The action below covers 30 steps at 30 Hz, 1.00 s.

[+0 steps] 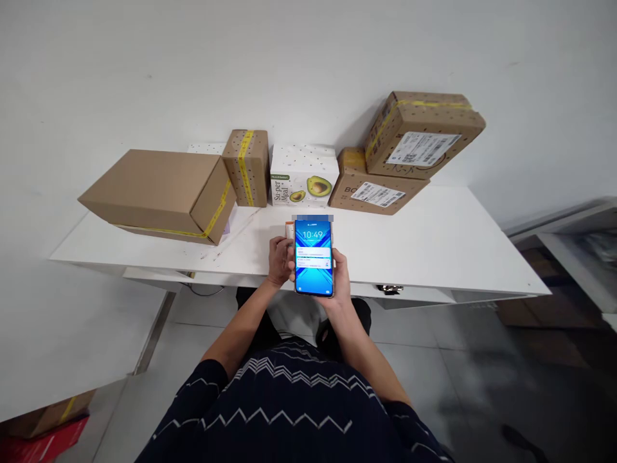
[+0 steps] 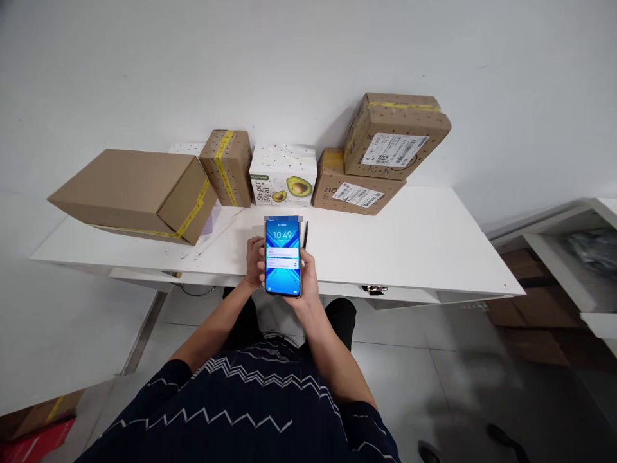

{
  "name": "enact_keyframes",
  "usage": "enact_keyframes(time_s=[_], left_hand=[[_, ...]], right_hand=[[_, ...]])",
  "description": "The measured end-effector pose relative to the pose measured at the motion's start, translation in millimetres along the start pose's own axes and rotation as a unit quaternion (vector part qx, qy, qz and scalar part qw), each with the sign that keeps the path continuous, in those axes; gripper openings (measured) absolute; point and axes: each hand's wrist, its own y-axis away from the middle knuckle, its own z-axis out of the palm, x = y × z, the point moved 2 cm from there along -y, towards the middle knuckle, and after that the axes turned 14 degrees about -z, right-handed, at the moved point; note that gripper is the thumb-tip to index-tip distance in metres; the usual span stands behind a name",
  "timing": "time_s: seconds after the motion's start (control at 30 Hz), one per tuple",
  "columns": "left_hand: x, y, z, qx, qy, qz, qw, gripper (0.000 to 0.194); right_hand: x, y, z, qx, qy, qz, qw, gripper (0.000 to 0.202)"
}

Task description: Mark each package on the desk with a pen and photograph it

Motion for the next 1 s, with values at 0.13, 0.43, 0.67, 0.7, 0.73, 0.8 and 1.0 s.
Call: enact_keyframes(time_s=[0.13, 0.43, 0.67, 0.7, 0.73, 0.8, 1.0], left_hand=[[8, 0, -3.0, 0.047, 0.038, -0.001, 0.998, 0.039], [12, -1, -2.7, 0.069, 0.055, 0.005, 0.996, 0.035], [14, -1, -6.4, 0.057, 0.067, -0.007, 0.996, 0.037], [15, -1, -6.8, 0.058, 0.068, -0.008, 0.996, 0.037], [15, -1, -7.1, 0.06, 0.067, -0.007, 0.996, 0.038], [16, 0, -7.7, 0.064, 0.064, -0.002, 0.996, 0.04], [14, 0, -8.9, 0.056, 0.12, 0.022, 0.991, 0.04]], right_hand=[[-26, 6, -40, 0.104, 0.137, -0.138, 0.976, 0.056], [-81, 14, -134, 0.279, 0.817, -0.171, 0.474, 0.056], [-80, 2, -145, 0.251, 0.875, -0.141, 0.39, 0.047], [-79, 1, -140, 0.249, 0.87, -0.146, 0.4, 0.048], [-76, 0, -132, 0.241, 0.861, -0.158, 0.42, 0.049], [-62, -3, -111, 0.196, 0.823, -0.194, 0.497, 0.058], [10, -25, -46, 0.038, 0.725, -0.22, 0.651, 0.079]])
